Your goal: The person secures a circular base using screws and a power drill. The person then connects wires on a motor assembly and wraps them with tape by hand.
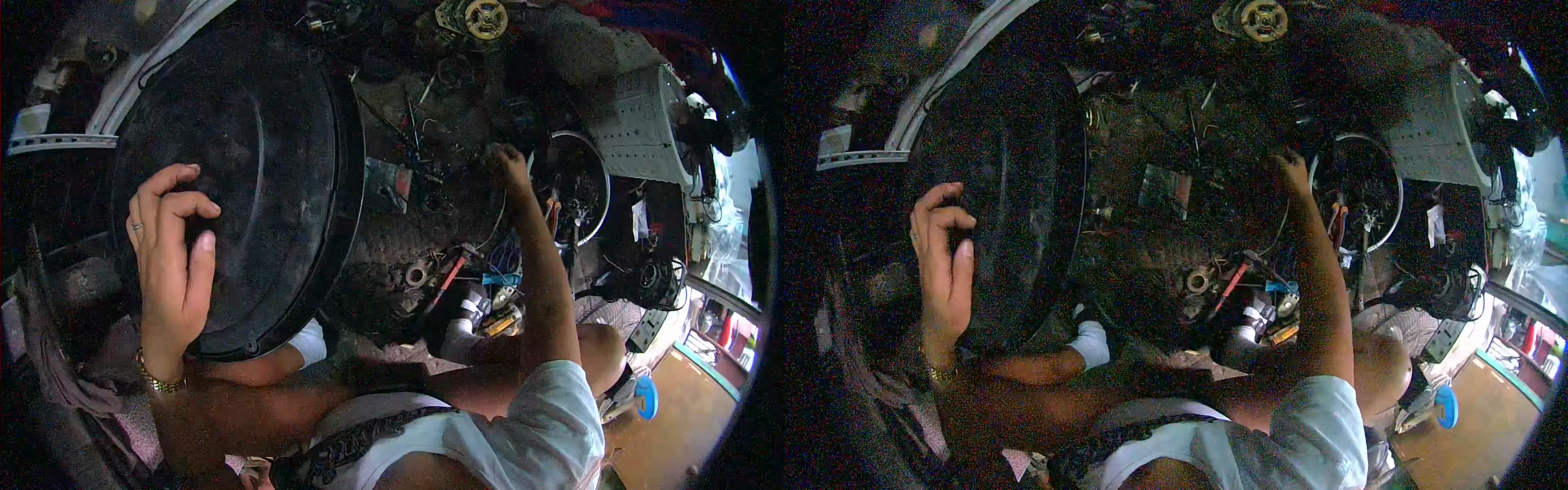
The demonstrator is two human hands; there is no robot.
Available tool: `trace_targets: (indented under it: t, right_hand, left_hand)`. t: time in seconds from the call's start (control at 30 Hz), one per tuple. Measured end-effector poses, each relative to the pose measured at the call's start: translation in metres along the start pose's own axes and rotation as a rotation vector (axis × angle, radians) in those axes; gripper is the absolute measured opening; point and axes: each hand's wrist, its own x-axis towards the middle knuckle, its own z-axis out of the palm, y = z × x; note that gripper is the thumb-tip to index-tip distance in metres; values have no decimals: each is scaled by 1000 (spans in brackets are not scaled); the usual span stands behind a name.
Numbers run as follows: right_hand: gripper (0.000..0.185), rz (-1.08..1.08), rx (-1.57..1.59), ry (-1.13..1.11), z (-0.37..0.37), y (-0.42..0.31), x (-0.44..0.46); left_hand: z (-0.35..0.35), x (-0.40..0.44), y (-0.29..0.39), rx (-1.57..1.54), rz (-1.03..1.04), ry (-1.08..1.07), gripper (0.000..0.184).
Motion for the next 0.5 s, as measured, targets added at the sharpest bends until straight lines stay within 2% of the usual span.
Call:
trace_targets:
  t: [0.03, 0.07, 0.13, 0.17, 0.23, 0.27, 0.33, 0.4, 0.5]
  right_hand:
    - [25, 171, 230, 28, -5, -20, -8]
    - [25, 168, 232, 31, -11, -20, -7]
    - [30, 164, 424, -249, -26, -17, -1]
    - [30, 162, 426, -249, -20, -22, -6]
    - [26, 72, 73, -233, -2, -37, -19]
    - [26, 73, 72, -231, 3, -17, -17]
    - [28, -272, -562, -365, 24, 49, -7]
    - [31, -566, -1261, -390, 38, 87, -18]
    - [26, -458, -1337, -436, 56, 73, -49]
  left_hand:
    - [0, 0, 1, 5, -9, 1, 22]
    - [0, 0, 2, 14, -17, 4, 23]
    - [-1, 2, 7, 22, -12, -2, 23]
    - [-2, 2, 9, 25, -12, -12, 23]
    - [-1, 2, 12, 27, -9, -9, 23]
    - [0, 2, 13, 26, -8, -6, 23]
    - [1, 2, 14, 20, -6, -4, 23]
    - [1, 2, 14, 25, -7, 0, 23]
    - [1, 2, 14, 38, 12, 24, 22]
